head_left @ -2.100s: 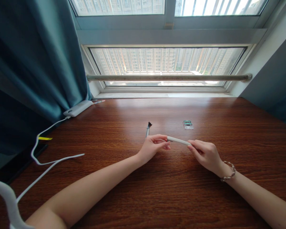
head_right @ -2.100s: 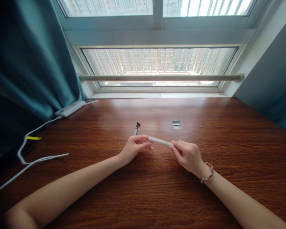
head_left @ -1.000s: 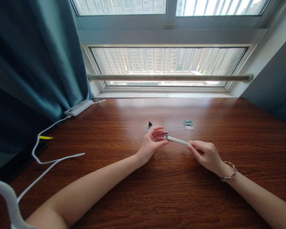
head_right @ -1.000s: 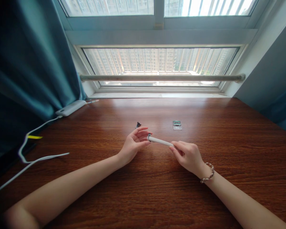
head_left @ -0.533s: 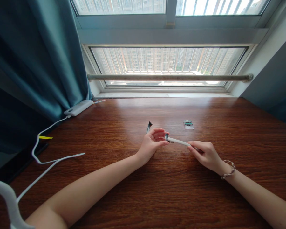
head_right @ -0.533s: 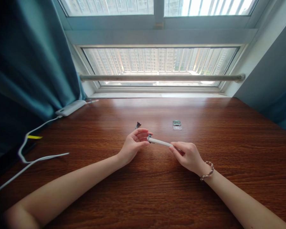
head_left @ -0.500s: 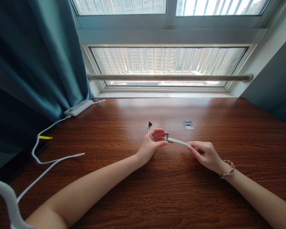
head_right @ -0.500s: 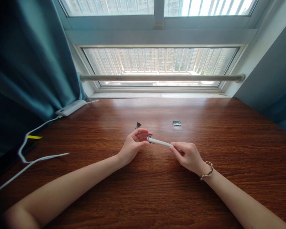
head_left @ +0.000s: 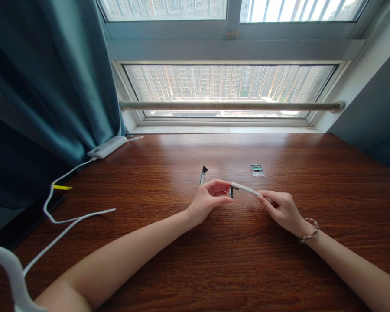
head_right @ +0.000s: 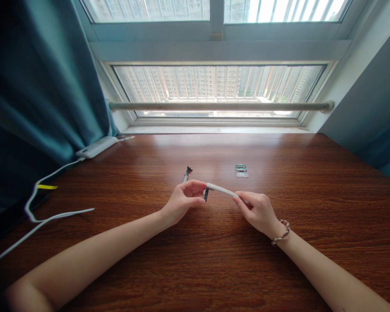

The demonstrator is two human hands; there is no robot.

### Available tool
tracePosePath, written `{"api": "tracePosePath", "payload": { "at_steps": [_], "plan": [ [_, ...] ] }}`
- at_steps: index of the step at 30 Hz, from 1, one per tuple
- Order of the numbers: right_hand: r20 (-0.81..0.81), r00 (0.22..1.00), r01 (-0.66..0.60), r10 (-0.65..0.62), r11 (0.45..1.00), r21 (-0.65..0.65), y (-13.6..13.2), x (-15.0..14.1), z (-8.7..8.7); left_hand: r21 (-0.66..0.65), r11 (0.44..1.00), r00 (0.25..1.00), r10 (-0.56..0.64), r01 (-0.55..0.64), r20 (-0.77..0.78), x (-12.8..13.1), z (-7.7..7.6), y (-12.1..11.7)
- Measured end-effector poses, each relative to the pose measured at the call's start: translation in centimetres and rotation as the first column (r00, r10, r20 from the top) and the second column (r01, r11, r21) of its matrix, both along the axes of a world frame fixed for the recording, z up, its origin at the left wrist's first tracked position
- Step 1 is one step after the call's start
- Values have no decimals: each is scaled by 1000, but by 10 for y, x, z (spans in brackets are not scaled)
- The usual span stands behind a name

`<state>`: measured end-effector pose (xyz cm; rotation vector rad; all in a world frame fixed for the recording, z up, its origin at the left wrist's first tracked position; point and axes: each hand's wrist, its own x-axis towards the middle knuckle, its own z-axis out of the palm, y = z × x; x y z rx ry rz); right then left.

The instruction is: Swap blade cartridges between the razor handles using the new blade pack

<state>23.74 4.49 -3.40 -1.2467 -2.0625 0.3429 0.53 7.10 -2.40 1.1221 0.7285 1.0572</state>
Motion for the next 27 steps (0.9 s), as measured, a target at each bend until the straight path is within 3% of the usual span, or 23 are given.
{"api": "tracePosePath", "payload": {
  "at_steps": [4,9,14,19,27],
  "plan": [
    [36,997,-74,74,997,-12,-1,-1,0,-1,1000,1000,-8,8,-5,0,1,0],
    [45,999,17,-19,999,51,-1,-1,1,-14,1000,1000,1,-2,-11,0,-1,1],
    [129,991,-38,30,997,67,-2,-1,1,-1,1000,1000,-5,5,4,2,2,0],
    [112,991,61,-71,994,96,-2,-1,1,-17,999,998,-45,46,40,2,3,-2],
    [168,986,-7,-15,991,131,-2,0,0,-13,998,993,-65,66,99,3,3,0]
  ]
}}
